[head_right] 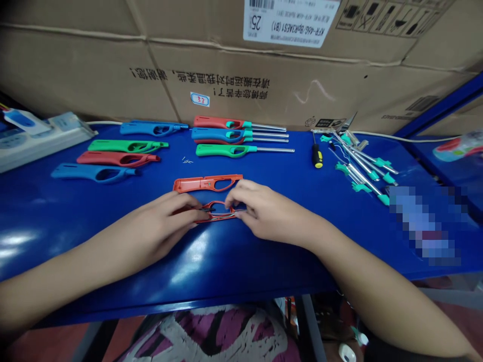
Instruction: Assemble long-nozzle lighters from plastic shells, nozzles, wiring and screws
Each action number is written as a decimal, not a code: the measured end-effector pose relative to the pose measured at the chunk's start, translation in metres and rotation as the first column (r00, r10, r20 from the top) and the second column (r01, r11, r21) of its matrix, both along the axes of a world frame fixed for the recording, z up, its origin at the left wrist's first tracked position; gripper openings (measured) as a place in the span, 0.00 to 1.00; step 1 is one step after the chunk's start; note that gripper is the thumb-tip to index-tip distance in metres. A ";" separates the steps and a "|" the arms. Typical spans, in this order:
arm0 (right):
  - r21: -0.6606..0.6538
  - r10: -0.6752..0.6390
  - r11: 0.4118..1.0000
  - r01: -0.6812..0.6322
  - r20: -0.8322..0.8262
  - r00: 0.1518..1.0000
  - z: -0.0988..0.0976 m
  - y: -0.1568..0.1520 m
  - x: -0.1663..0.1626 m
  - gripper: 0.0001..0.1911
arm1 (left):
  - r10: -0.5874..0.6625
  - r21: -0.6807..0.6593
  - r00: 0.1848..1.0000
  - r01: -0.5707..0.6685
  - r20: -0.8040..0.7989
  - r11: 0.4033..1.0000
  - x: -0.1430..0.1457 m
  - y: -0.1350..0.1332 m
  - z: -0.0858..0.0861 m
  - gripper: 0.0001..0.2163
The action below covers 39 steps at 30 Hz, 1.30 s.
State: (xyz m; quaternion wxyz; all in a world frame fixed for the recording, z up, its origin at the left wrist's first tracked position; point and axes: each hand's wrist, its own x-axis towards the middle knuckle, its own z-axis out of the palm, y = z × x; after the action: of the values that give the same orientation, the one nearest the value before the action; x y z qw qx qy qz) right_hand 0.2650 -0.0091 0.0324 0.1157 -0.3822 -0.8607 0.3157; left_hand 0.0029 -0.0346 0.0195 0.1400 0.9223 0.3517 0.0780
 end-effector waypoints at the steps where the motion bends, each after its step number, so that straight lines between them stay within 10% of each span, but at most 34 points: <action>1: -0.001 0.037 0.999 -0.037 -0.004 0.999 0.000 -0.001 0.000 0.12 | -0.002 0.000 1.000 0.002 0.008 1.000 0.000 0.000 0.000 0.14; 19: -0.030 0.157 0.987 -0.155 0.100 0.982 0.004 -0.002 0.002 0.10 | -0.042 0.154 0.994 0.057 -0.099 0.986 -0.004 -0.004 0.003 0.15; 29: 0.127 0.130 0.986 -0.112 -0.140 0.982 0.000 0.009 0.008 0.14 | 0.001 0.174 1.000 -0.001 0.001 0.985 -0.007 0.005 0.002 0.12; 34: 0.371 -0.064 0.921 0.117 -0.152 0.986 -0.001 0.029 0.023 0.11 | 0.035 0.158 0.999 -0.035 0.006 0.987 -0.011 0.008 0.001 0.10; 39: 0.537 -0.595 0.681 0.498 0.009 0.804 0.008 0.057 0.060 0.11 | 0.043 0.162 0.999 -0.040 -0.017 0.986 -0.011 0.006 0.003 0.09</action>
State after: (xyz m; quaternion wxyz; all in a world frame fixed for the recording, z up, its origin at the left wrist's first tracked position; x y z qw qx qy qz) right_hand 0.3253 0.0476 0.0405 0.2222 -0.6047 -0.7648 -0.0094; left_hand -0.0080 -0.0287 0.0224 0.0597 0.9238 0.3648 0.0998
